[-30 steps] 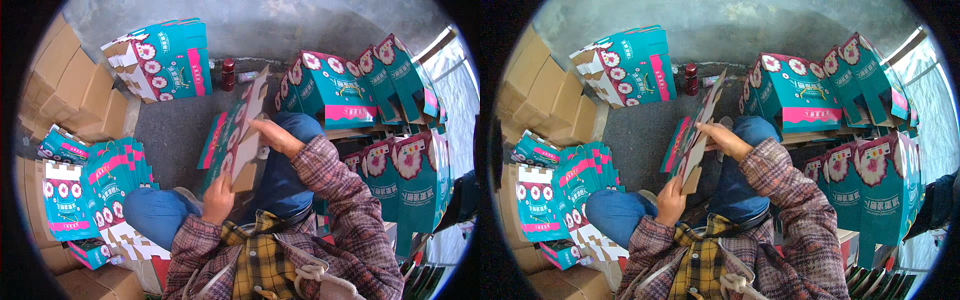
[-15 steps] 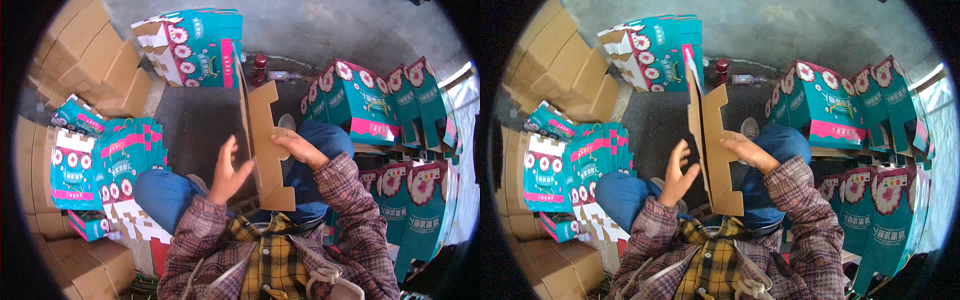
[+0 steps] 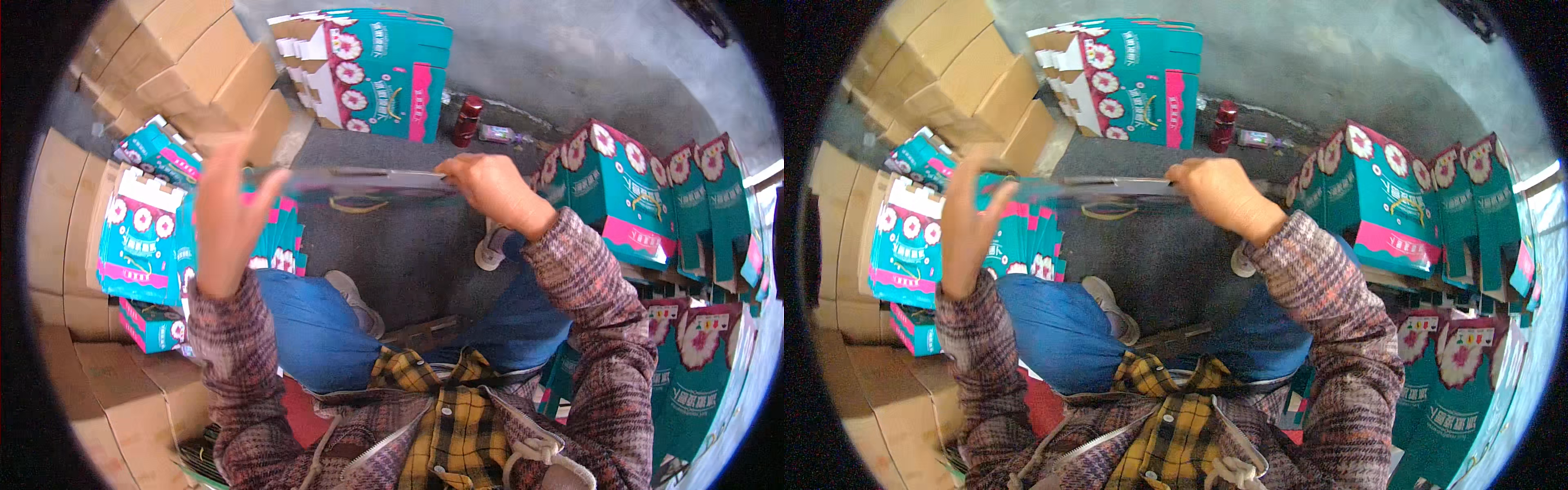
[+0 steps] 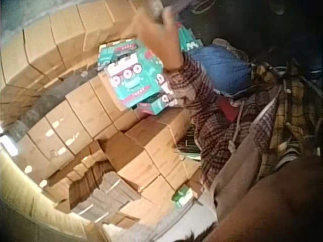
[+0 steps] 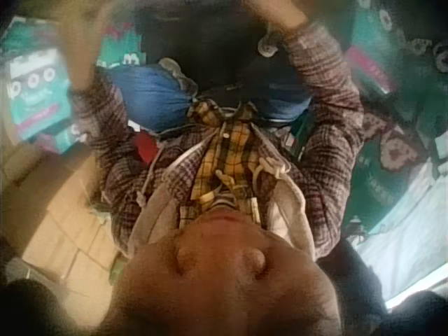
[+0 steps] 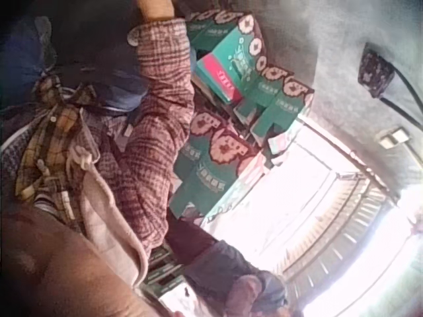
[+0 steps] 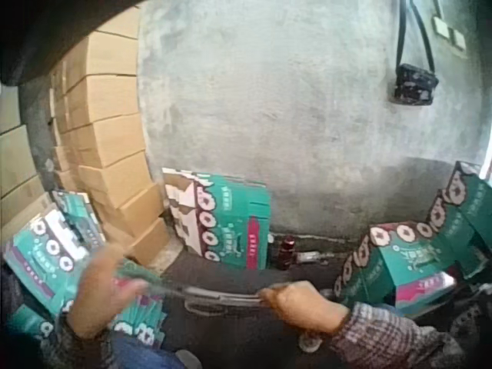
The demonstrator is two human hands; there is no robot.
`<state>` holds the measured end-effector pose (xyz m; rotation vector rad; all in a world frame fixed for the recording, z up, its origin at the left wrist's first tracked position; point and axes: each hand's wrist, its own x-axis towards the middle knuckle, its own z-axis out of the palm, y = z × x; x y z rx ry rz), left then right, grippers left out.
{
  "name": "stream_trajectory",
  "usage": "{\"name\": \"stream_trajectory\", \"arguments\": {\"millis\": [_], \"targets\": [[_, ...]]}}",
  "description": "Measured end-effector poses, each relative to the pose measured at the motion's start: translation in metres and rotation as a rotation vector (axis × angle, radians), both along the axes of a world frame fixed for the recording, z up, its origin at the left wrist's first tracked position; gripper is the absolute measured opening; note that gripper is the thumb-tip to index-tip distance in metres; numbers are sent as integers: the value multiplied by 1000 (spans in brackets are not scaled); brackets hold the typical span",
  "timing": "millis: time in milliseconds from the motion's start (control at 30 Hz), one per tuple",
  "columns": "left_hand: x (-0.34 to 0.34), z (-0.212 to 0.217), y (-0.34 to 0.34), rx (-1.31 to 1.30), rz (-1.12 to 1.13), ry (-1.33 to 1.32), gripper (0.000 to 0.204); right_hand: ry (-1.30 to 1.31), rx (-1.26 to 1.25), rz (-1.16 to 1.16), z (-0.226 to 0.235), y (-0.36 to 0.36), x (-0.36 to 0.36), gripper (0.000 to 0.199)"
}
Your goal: The person is manually folding and assembling colorful cardboard boxes for packaging.
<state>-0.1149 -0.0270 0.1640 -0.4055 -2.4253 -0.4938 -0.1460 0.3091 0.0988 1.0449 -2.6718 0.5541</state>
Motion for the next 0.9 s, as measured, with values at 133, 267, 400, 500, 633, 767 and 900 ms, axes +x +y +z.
{"name": "stream_trajectory", "arguments": {"millis": [133, 267, 400, 500, 633, 767, 900], "targets": [[-14, -44, -7, -230, -362, -472, 58, 205, 65, 96, 11, -6, -8, 9], [5, -70, 19, -118, -604, -956, 65, 283, 155, 207, 24, -4, -9, 6], [19, -106, 31, 139, -706, -1083, 74, 233, 182, 261, 24, 7, -14, 11], [33, -128, 34, 198, -729, -1064, 73, 220, 188, 282, 19, 9, -18, 8], [51, -159, 54, 262, -628, -876, 73, 203, 153, 313, 4, 4, -23, 7], [51, -173, 81, 315, -429, -854, 64, 169, 137, 348, -8, -16, -27, 7], [29, -240, 94, 505, -330, -975, 41, 340, 84, 226, -7, -35, -26, 25]]}}
